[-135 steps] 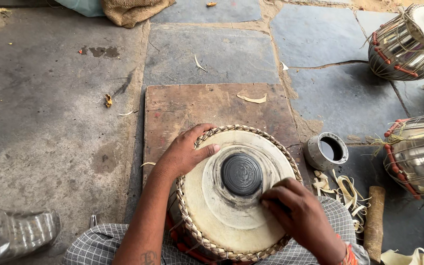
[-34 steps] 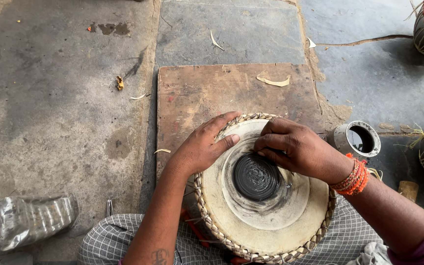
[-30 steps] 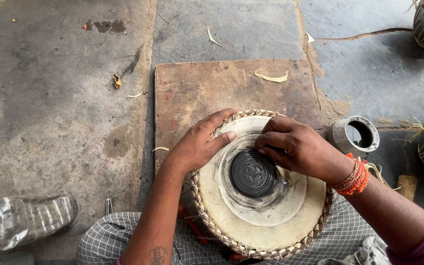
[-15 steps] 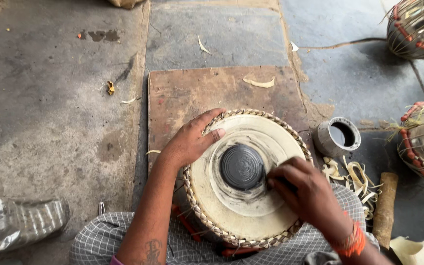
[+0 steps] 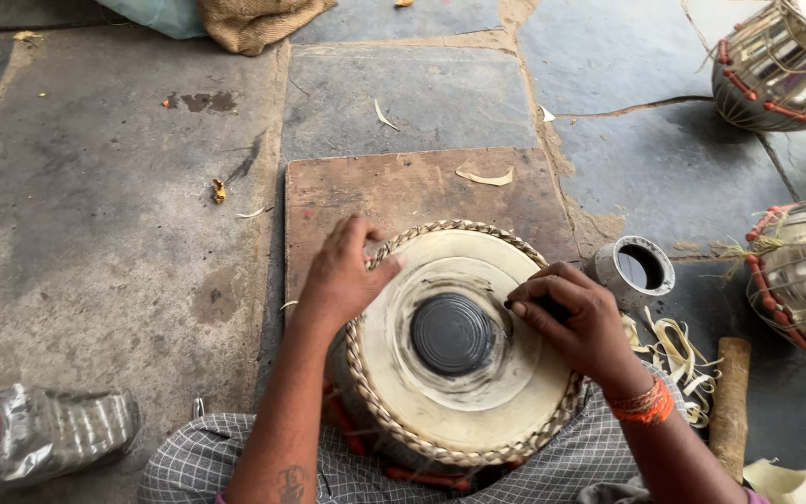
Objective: The person sits on the floor with a tabla drum and works a black paste into the center of the drum head, rubbing it in small circles with a small applicator stone. They then wipe the drum head with a cloth and resume rubbing the black spot to shape and smooth it.
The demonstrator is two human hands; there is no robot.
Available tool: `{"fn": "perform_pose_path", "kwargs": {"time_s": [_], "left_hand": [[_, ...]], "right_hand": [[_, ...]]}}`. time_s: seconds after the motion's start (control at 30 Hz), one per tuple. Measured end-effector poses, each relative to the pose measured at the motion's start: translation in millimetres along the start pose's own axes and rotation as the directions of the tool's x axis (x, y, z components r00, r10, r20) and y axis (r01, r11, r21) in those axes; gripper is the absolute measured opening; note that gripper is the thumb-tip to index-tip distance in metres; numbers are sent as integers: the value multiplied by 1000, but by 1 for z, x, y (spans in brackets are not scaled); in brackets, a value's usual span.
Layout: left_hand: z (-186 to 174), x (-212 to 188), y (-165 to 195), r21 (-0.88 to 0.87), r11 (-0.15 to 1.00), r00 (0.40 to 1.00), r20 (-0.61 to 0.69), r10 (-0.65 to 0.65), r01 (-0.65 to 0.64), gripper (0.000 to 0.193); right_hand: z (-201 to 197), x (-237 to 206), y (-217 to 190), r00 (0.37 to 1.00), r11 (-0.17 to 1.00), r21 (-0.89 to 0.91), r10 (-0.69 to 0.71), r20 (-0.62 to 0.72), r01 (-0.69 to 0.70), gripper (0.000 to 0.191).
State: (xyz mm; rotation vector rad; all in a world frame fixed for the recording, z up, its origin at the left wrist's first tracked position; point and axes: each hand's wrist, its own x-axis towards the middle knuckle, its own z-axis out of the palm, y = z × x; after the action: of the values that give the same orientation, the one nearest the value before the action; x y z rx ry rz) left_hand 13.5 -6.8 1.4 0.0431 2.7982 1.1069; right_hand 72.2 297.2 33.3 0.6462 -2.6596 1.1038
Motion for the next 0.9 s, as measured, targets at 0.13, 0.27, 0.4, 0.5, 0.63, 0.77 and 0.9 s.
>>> {"fn": "perform_pose_path", "kwargs": {"time_s": [0.13, 0.27, 0.4, 0.5, 0.63, 0.77, 0.9], "left_hand": [[11, 8, -2, -244, 954, 979, 59, 196, -176, 65], [14, 12, -4, -261, 959, 976, 153, 153, -110, 69], [13, 11, -3, -265, 961, 974, 189, 128, -75, 69], [13, 9, -3, -297, 936, 966, 117, 231, -188, 68], [12, 6, -2, -292, 946, 972, 139, 188, -141, 68], [9, 5, 2, -278, 960, 974, 207, 96, -36, 71], [6, 6, 3, -243, 969, 974, 202, 104, -53, 73]], "right_hand": [[-2, 20, -1, 995, 999, 52, -13, 97, 8, 15], [-3, 37, -10, 985, 998, 28, -57, 166, 53, 14], [5, 59, -23, 942, 983, 20, -182, 280, 184, 14], [16, 76, -32, 891, 960, 77, -278, 359, 268, 15], [19, 86, -36, 828, 933, 67, -346, 441, 354, 18], [14, 82, -32, 832, 930, 29, -342, 437, 367, 17], [9, 70, -27, 864, 936, 15, -330, 381, 351, 16]]}}
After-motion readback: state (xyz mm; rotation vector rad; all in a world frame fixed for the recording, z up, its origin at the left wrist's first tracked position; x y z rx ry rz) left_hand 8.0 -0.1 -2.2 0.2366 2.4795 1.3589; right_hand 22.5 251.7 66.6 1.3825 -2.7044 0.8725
